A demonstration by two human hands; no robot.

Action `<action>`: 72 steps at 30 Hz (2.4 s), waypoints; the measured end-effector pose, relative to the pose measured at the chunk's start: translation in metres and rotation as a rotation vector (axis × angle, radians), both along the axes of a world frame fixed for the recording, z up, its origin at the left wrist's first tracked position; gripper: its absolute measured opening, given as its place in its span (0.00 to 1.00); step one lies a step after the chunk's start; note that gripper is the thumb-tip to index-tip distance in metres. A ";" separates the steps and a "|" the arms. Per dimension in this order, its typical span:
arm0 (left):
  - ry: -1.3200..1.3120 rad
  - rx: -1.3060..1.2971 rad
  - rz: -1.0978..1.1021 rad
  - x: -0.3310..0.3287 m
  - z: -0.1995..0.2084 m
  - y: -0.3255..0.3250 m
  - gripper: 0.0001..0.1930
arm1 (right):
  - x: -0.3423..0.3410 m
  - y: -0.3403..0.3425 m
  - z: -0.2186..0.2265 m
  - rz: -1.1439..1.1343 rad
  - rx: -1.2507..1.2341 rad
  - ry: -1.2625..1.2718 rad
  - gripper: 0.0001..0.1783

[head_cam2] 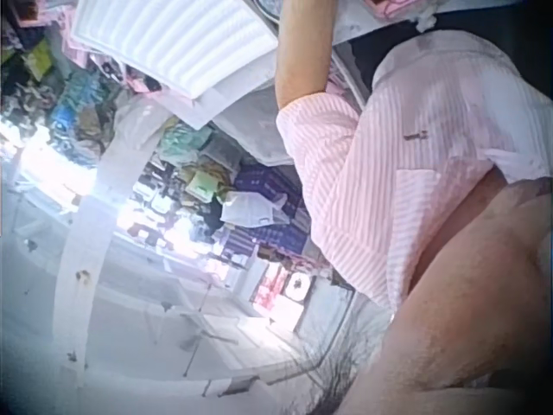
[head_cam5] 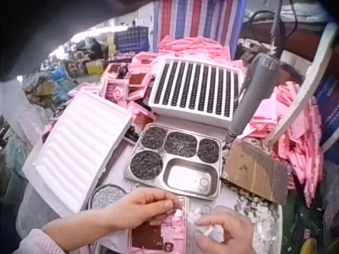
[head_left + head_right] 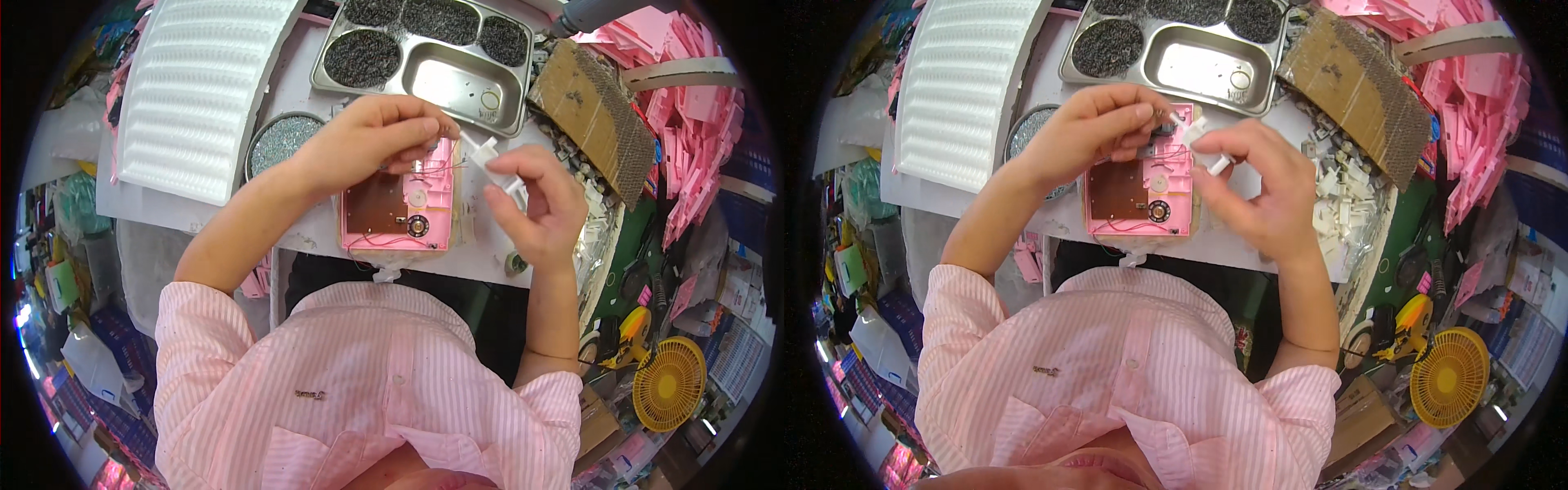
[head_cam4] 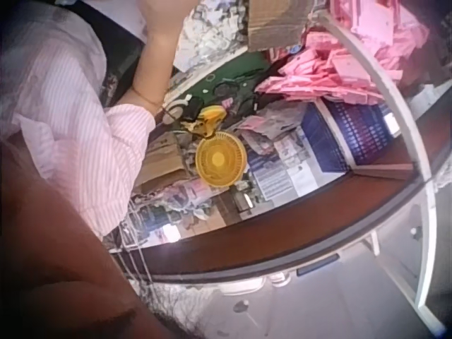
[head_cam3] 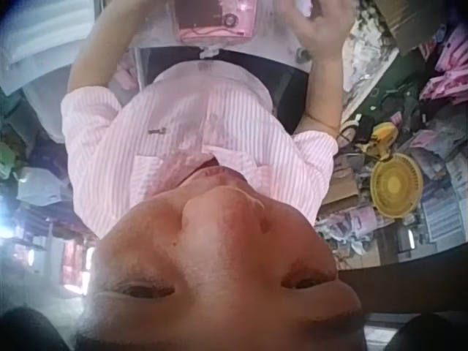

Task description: Assembling and soldering electronic components inside a pink plastic toy housing.

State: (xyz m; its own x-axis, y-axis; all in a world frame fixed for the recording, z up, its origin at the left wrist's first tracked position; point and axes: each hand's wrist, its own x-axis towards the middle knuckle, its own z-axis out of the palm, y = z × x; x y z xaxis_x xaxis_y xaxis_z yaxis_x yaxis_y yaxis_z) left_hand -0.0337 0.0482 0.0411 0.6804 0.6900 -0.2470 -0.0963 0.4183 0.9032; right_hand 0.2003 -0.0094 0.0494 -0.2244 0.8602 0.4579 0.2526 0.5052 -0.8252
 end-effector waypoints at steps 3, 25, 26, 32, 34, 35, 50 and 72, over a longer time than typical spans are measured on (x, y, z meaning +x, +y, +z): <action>-0.105 -0.122 -0.009 -0.005 -0.004 -0.021 0.13 | -0.003 -0.016 0.004 0.030 -0.034 -0.086 0.13; 0.757 1.163 -0.120 0.022 -0.043 -0.059 0.08 | 0.038 -0.075 -0.055 0.098 -0.609 0.937 0.25; 0.808 1.212 -0.136 0.023 -0.045 -0.060 0.08 | 0.035 -0.071 -0.052 0.112 -0.588 0.920 0.23; 0.457 1.116 0.203 -0.011 -0.049 -0.077 0.06 | 0.017 -0.043 -0.045 -0.053 -0.215 -0.237 0.17; 0.460 1.158 0.274 -0.016 -0.056 -0.084 0.07 | 0.008 -0.036 -0.046 -0.056 -0.141 -0.336 0.17; 0.460 1.178 0.309 -0.018 -0.059 -0.085 0.08 | 0.005 -0.032 -0.047 -0.054 -0.107 -0.360 0.17; 0.460 1.200 0.303 -0.020 -0.069 -0.086 0.09 | -0.002 -0.004 -0.065 0.133 0.015 -0.392 0.15; 0.514 0.736 0.152 0.009 -0.017 -0.063 0.12 | 0.059 -0.004 -0.034 -0.408 0.045 -0.946 0.12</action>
State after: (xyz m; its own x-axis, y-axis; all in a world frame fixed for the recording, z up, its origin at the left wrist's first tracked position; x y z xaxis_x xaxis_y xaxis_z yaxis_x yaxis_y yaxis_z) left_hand -0.0246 -0.0151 0.0241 0.4971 0.8666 0.0439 0.3851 -0.2657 0.8838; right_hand 0.2593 -0.0134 0.0158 -0.2047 0.9381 0.2793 0.9480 0.2610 -0.1820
